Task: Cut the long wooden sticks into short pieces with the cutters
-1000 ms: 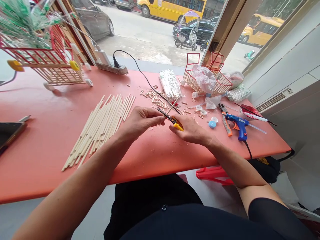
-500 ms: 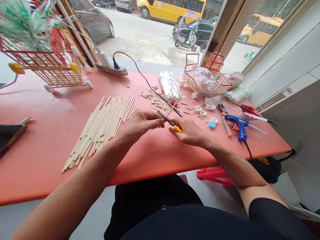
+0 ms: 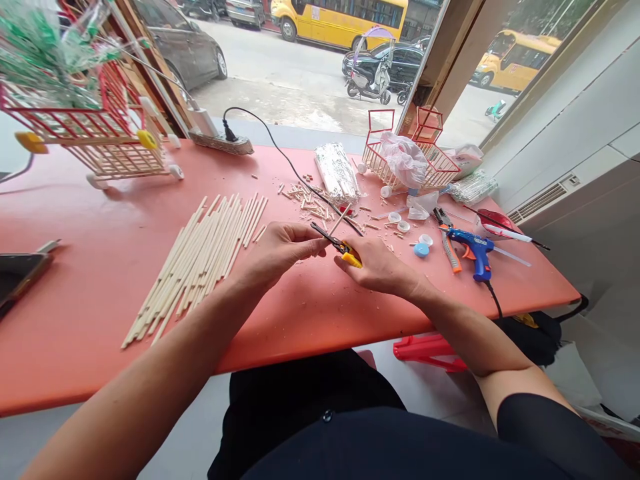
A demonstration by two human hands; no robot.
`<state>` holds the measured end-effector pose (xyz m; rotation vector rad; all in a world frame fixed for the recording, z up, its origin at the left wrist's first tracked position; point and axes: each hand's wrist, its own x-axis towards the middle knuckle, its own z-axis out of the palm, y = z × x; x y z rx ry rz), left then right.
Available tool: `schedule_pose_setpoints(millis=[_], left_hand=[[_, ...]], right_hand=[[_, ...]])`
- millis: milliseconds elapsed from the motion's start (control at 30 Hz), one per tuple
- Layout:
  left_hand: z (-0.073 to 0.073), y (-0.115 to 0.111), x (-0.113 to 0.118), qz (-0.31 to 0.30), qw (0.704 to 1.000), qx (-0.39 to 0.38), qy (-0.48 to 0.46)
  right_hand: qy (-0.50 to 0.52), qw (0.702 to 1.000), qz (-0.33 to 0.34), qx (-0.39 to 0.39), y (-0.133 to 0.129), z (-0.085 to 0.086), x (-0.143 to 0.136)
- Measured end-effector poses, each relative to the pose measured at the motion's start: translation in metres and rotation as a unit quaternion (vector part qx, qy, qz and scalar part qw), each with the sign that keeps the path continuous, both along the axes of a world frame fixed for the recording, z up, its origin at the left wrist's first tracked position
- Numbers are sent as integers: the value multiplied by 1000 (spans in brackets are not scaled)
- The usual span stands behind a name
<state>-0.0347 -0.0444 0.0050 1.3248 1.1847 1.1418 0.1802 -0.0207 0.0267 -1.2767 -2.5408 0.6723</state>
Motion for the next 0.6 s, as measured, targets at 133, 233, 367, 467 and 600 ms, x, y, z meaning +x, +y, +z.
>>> schedule_pose_setpoints(millis=[133, 233, 367, 467, 600], left_hand=[[2, -1, 0, 2, 1000, -3, 2], [1, -1, -2, 1, 1000, 4, 8], [0, 0, 0, 3, 1000, 4, -6], [1, 0, 5, 19, 1000, 13, -18], [4, -1, 11, 25, 999, 15, -31]], right_hand=[[-18, 999, 4, -30, 5, 4, 1], [-12, 996, 16, -89, 11, 12, 4], [-14, 991, 23, -128, 12, 17, 6], [-5, 997, 10, -74, 7, 16, 3], [-1, 999, -1, -52, 3, 12, 0]])
